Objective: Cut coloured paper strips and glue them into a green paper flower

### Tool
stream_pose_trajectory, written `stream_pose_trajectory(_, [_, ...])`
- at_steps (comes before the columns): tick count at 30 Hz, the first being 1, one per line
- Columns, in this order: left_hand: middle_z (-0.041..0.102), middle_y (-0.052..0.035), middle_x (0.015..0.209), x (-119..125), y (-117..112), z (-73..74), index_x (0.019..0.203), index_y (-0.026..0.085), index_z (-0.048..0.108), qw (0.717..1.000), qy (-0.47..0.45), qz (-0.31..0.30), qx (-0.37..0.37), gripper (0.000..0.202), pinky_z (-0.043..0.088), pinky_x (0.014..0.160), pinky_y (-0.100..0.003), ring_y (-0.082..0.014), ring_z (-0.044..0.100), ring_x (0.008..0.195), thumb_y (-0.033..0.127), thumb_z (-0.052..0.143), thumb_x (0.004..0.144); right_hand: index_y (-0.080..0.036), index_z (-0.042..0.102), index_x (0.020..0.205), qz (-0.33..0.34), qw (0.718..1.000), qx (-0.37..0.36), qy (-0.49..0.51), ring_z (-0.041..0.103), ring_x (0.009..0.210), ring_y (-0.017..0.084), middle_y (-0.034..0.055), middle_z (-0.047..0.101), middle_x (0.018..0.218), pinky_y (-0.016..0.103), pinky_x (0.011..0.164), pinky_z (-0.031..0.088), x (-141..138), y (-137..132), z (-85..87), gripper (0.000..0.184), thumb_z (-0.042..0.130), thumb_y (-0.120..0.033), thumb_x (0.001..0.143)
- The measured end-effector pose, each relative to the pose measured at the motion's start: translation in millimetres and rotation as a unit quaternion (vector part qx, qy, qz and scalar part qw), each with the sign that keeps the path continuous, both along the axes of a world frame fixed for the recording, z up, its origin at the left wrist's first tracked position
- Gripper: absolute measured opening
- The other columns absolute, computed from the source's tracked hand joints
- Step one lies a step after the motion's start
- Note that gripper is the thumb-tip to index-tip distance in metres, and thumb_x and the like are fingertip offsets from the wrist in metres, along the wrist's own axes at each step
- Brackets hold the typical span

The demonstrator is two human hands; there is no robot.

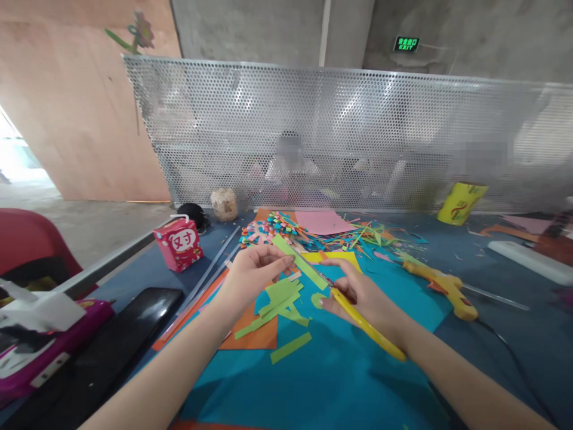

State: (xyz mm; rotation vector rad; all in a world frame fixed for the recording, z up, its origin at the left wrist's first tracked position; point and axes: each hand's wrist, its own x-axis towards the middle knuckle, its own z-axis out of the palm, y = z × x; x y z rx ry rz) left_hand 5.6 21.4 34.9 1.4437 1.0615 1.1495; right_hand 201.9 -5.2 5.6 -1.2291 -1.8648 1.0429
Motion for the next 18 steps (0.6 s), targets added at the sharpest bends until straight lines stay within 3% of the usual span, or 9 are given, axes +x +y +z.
stream_pose_trajectory(10, [0.062,-0.0007,0.056,0.8,-0.2,-0.2,0.063,0.013,0.059,1.0,-0.013,-0.012,0.011,0.016,0.038,0.047,-0.02,-0.0071,0.05,0.047,0.028,0.063,0.065,-0.02,0.033,0.118,-0.006,1.0,0.004,-0.007,0.034,0.045,0.007,-0.0098,0.038,0.05,0.019,0.041,0.023,-1.2,-0.5,4.7,0.057,0.061,-0.036,0.071])
stream_pose_trajectory(18, [0.06,0.0002,0.053,2.2,-3.6,2.7,0.06,0.014,0.058,0.999,0.014,-0.026,0.021,0.015,0.038,0.046,-0.018,-0.0064,0.049,0.046,0.026,0.062,0.067,-0.023,0.031,0.119,0.005,1.0,0.0,-0.008,0.037,0.051,0.009,-0.0076,0.042,0.058,0.02,0.045,0.028,-0.3,-0.7,0.7,0.056,0.06,-0.033,0.072])
